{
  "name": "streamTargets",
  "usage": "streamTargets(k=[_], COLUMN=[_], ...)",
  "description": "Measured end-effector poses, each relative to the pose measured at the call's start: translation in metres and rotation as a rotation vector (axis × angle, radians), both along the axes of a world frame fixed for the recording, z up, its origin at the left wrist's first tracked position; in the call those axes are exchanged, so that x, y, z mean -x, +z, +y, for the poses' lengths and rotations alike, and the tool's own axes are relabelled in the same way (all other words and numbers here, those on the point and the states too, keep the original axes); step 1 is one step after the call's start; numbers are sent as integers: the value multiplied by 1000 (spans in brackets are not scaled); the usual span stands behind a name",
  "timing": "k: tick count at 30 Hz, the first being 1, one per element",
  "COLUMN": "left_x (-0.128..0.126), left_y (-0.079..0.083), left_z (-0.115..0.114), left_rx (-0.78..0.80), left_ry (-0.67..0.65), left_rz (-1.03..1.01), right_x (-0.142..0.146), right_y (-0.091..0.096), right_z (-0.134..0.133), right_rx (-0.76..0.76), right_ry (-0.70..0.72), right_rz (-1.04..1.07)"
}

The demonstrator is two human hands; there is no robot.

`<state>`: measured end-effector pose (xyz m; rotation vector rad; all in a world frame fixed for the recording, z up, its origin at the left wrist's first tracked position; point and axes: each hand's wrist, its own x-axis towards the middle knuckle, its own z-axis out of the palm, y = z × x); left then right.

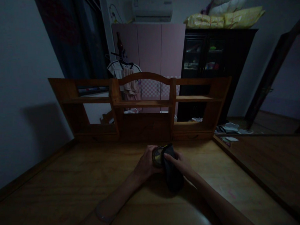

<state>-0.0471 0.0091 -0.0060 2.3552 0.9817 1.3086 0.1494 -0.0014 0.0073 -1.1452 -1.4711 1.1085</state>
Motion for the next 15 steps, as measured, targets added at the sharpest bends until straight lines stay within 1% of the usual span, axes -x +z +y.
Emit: streamTargets(k=[2, 8, 15], left_x=[0, -1, -1], left_y=[0, 6, 3], left_z=[-1, -7, -6], left_rx=[-5, 10, 18], left_ry=[0, -12, 17], left_rz=[10, 68, 86], right_x=[1, 1, -1], right_y=[0, 5, -3], right_z=[-1, -7, -5], right_rx=[-39, -245, -289], right_ry=[-10, -41, -73], right_rz=[-35, -197, -273])
